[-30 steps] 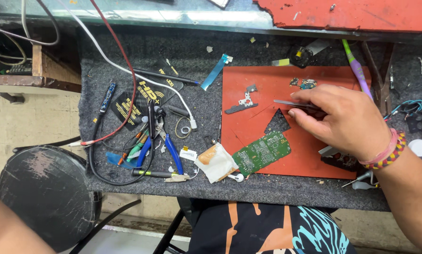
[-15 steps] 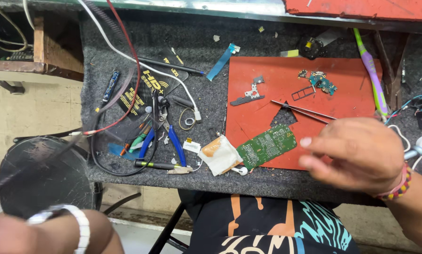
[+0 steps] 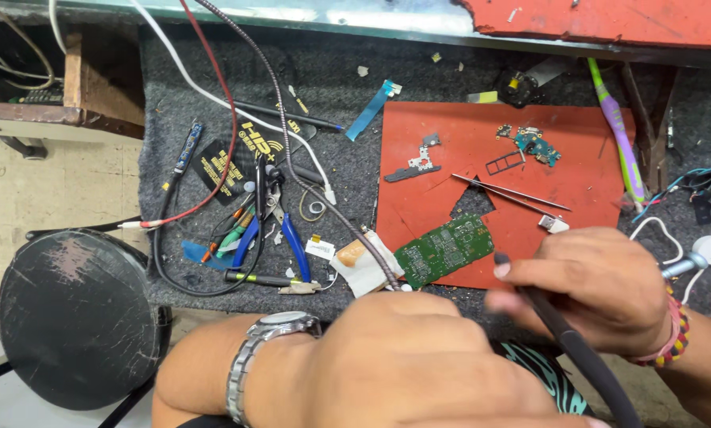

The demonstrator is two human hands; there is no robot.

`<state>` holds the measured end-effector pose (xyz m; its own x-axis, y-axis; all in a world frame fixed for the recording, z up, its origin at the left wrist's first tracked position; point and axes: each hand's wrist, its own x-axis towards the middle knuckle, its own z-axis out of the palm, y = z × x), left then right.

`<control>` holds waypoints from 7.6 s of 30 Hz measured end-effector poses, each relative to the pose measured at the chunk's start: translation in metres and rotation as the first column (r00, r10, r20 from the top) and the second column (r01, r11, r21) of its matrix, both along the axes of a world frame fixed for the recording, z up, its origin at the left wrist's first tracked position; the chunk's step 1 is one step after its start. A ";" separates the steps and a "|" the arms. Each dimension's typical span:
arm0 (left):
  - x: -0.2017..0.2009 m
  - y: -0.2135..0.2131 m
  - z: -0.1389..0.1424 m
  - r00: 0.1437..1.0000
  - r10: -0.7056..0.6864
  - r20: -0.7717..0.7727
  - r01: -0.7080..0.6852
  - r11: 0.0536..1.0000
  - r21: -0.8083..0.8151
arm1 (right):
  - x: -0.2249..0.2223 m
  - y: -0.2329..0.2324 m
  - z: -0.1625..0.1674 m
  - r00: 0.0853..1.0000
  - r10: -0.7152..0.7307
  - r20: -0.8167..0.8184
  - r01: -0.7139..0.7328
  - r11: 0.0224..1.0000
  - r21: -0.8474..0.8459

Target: The person solders a green circuit board at a workbench. They first fit a small component onto the board by hand, then use a soldering iron to solder points along the board, repositioning the board and continuing to solder multiple joints before lifting the board up at the end.

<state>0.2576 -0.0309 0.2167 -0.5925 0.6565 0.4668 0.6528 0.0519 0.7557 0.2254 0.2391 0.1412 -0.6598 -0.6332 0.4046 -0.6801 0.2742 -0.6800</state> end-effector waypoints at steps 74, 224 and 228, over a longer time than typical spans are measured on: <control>-0.068 0.000 -0.116 0.898 0.439 -0.033 -0.415 0.817 -0.401 | -0.041 -0.011 -0.060 0.926 -0.241 0.289 0.287 0.950 -0.127; -0.071 -0.009 -0.119 0.907 0.411 -0.091 -0.400 0.773 -0.492 | -0.061 -0.028 -0.060 0.962 -0.250 0.107 0.249 0.968 0.025; -0.070 -0.009 -0.120 0.903 0.418 -0.097 -0.410 0.774 -0.483 | -0.061 -0.029 -0.061 0.965 -0.240 0.108 0.241 0.970 0.000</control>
